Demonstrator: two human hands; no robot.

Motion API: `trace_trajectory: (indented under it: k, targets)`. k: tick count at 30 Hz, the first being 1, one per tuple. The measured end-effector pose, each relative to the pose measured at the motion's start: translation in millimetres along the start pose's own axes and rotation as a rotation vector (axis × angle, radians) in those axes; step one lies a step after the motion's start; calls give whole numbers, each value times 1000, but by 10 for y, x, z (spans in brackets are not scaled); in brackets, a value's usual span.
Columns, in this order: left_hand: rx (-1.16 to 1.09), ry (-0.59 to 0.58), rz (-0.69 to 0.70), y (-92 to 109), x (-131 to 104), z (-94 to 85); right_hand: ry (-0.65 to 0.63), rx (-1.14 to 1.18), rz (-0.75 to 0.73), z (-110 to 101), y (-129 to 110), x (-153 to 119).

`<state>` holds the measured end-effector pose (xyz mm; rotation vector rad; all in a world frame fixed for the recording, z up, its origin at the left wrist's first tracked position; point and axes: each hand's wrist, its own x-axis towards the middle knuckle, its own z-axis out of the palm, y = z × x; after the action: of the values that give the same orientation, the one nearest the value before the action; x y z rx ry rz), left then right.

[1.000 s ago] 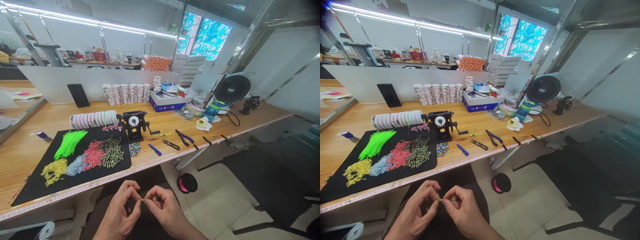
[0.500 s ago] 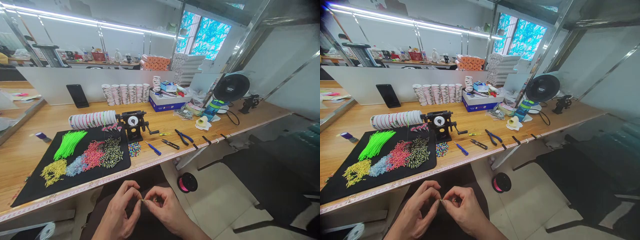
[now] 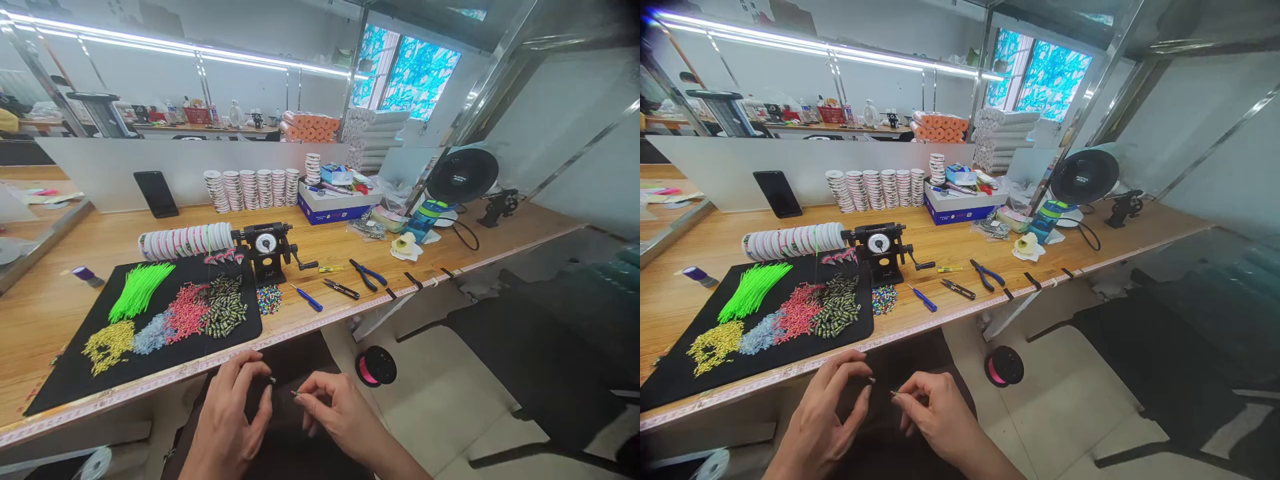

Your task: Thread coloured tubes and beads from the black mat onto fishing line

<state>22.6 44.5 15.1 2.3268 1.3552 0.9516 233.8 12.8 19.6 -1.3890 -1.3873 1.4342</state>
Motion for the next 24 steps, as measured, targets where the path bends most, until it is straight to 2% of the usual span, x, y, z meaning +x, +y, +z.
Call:
trace_trajectory:
  k: [2, 5, 8, 12, 17, 19, 22, 24]
  targets:
    - [-12, 1, 26, 35, -2, 4, -38, 209, 59, 53, 79, 30]
    - [-139, -128, 129, 105, 9, 13, -94, 400, 93, 123, 145, 57]
    - [-215, -165, 215, 147, 24, 25, -124, 449, 91, 138, 156, 63]
    - [-174, -138, 228, 163, 40, 10, -107, 414, 99, 60, 142, 60]
    - [-86, -101, 117, 188, 39, -31, -36, 362, 73, -19, 78, 48]
    - [-150, -153, 24, 214, 33, -41, -17, 298, 34, 8, 38, 34]
    - [-333, -301, -130, 268, 17, -37, 10, 168, -83, 76, -19, 15]
    - [-389, -326, -206, 293, -2, -16, 9, 106, -121, 105, -42, 10]
